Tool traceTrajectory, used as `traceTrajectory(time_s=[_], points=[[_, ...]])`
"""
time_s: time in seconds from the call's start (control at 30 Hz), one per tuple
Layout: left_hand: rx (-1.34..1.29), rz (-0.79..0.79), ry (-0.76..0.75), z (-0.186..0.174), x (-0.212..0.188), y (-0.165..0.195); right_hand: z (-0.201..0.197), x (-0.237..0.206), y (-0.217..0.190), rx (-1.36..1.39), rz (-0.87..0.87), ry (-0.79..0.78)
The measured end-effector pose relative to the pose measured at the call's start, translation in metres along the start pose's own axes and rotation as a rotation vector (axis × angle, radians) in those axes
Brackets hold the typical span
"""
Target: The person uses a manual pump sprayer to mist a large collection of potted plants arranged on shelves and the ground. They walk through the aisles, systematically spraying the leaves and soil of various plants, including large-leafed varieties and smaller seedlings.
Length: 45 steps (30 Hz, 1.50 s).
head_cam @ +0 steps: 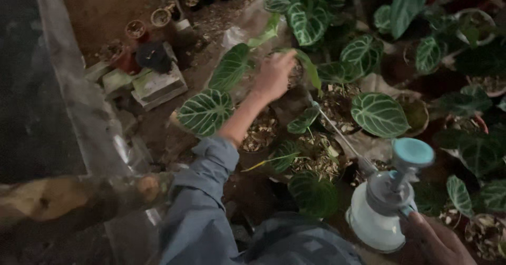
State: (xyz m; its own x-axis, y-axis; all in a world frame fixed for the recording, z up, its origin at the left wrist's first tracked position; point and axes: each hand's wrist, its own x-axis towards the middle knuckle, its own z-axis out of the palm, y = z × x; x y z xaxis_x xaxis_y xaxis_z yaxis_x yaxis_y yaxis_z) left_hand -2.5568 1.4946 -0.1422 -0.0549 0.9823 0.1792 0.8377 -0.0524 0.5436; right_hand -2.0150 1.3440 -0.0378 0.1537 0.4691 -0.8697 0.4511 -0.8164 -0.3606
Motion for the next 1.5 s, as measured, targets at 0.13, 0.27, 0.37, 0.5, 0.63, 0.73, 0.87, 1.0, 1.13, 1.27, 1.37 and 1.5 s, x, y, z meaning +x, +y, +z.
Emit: traceTrajectory(time_s=[0.13, 0.27, 0.37, 0.5, 0.63, 0.73, 0.87, 1.0, 1.13, 1.27, 1.37, 1.5], points=[[0.134, -0.048, -0.015, -0.038, 0.027, -0.010, 0.020, -0.035, -0.019, -0.185, -0.194, -0.142], [-0.059, -0.213, -0.087, -0.052, 0.025, -0.017, 0.045, -0.065, -0.053, -0.160, -0.113, -0.084], [-0.128, -0.199, -0.042, -0.051, 0.021, -0.021, 0.058, -0.084, -0.067, -0.151, -0.062, -0.041], [-0.153, -0.209, -0.046, -0.054, 0.019, -0.026, 0.063, -0.089, -0.074, -0.192, -0.239, -0.086], [-0.325, -0.407, -0.118, -0.061, 0.018, -0.029, 0.062, -0.078, -0.066, -0.161, -0.201, -0.085], [-0.305, -0.291, -0.084, -0.064, 0.020, -0.036, 0.062, -0.071, -0.059, -0.151, -0.264, -0.143], [-0.270, -0.164, -0.057, -0.063, 0.030, -0.048, 0.064, -0.072, -0.060, -0.343, -0.334, -0.167], [-0.243, -0.206, -0.125, -0.063, 0.040, -0.056, 0.070, -0.083, -0.068, -0.191, -0.099, -0.178], [-0.261, -0.208, -0.115, -0.061, 0.044, -0.062, 0.074, -0.090, -0.070, -0.257, -0.195, -0.232], [-0.257, -0.182, -0.105, -0.057, 0.044, -0.064, 0.072, -0.082, -0.056, -0.122, -0.240, -0.115], [-0.212, -0.151, -0.076, -0.058, 0.043, -0.059, 0.068, -0.073, -0.045, -0.081, -0.297, -0.149], [-0.211, -0.187, -0.097, -0.067, 0.034, -0.042, 0.058, -0.072, -0.043, -0.043, -0.301, -0.152]])
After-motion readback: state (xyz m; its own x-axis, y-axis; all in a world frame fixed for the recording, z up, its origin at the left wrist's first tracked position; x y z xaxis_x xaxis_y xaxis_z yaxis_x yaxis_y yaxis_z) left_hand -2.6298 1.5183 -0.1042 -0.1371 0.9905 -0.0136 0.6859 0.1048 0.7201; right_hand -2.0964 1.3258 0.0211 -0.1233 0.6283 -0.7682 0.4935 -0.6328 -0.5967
